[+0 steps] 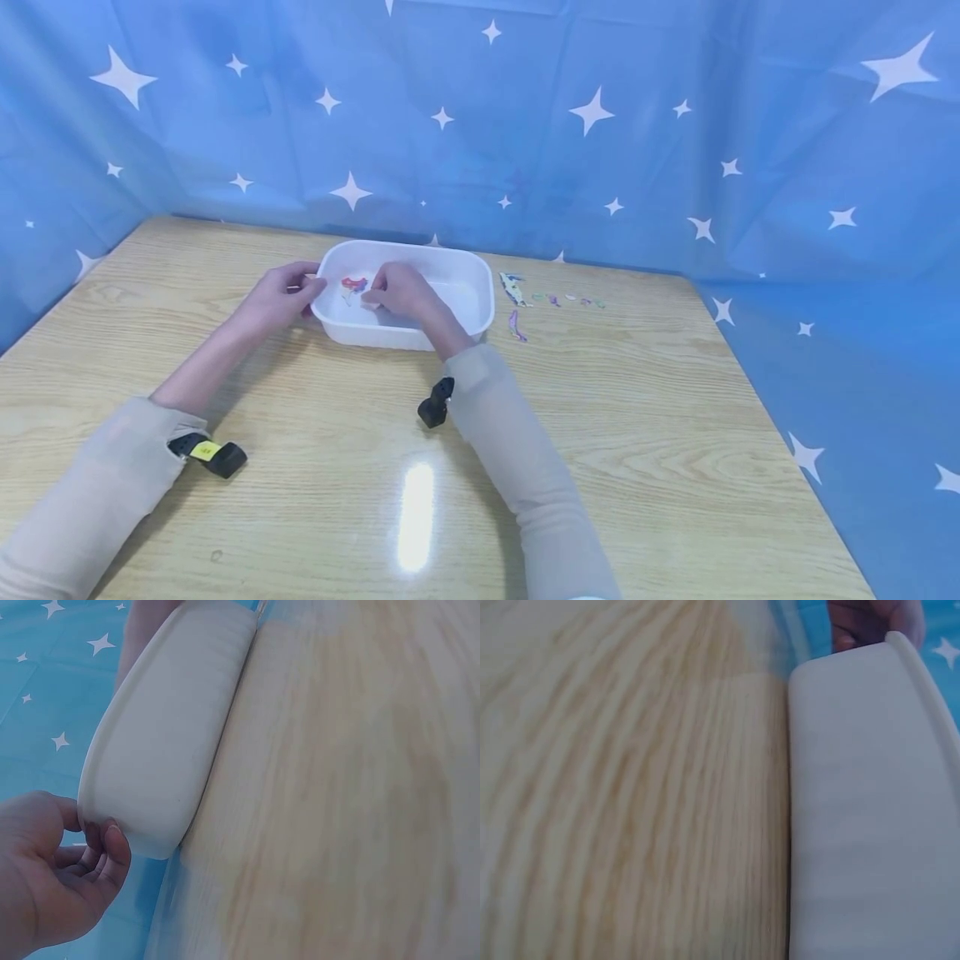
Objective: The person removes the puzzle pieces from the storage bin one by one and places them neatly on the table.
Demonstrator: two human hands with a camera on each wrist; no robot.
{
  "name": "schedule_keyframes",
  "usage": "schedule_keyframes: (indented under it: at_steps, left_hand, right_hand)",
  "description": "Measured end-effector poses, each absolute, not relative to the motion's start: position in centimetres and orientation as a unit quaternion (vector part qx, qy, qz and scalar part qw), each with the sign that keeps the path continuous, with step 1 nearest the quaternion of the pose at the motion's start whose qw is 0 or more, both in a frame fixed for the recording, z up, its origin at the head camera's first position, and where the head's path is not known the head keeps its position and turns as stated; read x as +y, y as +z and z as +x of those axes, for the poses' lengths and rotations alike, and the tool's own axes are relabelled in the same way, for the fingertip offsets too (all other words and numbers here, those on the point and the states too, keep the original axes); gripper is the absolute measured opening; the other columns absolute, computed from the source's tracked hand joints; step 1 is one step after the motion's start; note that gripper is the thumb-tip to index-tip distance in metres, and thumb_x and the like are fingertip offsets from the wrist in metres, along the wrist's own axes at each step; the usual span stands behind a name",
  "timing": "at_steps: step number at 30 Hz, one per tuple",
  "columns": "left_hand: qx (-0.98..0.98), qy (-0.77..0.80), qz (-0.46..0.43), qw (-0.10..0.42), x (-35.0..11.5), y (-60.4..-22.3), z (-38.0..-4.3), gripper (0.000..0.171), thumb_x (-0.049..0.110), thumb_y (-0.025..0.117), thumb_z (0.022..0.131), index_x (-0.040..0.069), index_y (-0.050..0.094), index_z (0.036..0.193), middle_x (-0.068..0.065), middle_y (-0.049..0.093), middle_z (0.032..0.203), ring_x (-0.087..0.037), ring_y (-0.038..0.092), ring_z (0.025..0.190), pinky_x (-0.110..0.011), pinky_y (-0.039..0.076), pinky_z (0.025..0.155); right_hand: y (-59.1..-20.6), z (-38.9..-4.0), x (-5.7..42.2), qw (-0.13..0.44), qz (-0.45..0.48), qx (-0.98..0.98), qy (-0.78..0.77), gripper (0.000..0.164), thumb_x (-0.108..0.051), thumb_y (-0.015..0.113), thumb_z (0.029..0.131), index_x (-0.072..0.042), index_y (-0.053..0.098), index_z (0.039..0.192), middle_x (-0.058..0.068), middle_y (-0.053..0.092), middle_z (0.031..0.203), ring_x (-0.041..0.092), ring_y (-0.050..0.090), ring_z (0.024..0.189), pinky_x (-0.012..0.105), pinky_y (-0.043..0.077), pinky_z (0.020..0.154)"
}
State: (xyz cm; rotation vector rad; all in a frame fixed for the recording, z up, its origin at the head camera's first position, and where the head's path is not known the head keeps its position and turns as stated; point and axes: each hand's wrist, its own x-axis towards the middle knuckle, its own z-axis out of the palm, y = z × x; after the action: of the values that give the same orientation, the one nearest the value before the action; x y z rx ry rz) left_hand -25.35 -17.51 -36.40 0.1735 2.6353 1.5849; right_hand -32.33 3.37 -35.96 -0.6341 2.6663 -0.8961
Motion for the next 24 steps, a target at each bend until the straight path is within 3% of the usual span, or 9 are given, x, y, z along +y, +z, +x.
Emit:
schedule_keyframes:
  at_steps: [6,19,24]
  left_hand:
    - [0.854,0.517,0.057,0.031,-17.5,-36.5,-25.5,0.047,0.021,0.05,0.107,-0.002,0.044,0.148,-0.016,0.054,0.096,-0.023,0.057,0.078,-0.028,0.05,0.066]
    - [0.854,0.516,0.056,0.032,-17.3,-36.4,-25.4,0.047,0.021,0.05,0.108,-0.002,0.044,0.148,-0.016,0.054,0.097,-0.025,0.057,0.079,-0.03,0.052,0.068]
    - [0.854,0.517,0.056,0.03,-17.5,-36.4,-25.4,0.049,0.022,0.05,0.107,-0.002,0.044,0.149,-0.017,0.054,0.098,-0.025,0.057,0.079,-0.027,0.051,0.065]
  right_hand:
    - [-35.9,-32.3,3.7,0.143,-0.202,0.893,-0.376,0.02,-0.023,0.067,0.1,-0.004,0.059,0.102,0.01,0.071,0.08,0.02,0.068,0.065,0.028,0.056,0.062]
    - [-35.4,-31.8,4.7,0.133,-0.264,0.862,-0.411,0.025,-0.018,0.064,0.101,-0.003,0.073,0.119,0.009,0.072,0.085,0.02,0.069,0.072,0.029,0.059,0.07]
    - [-35.2,-31.6,5.4,0.139,-0.262,0.858,-0.419,0.024,-0.019,0.07,0.098,-0.004,0.077,0.115,0.009,0.074,0.09,0.019,0.07,0.077,0.028,0.058,0.075]
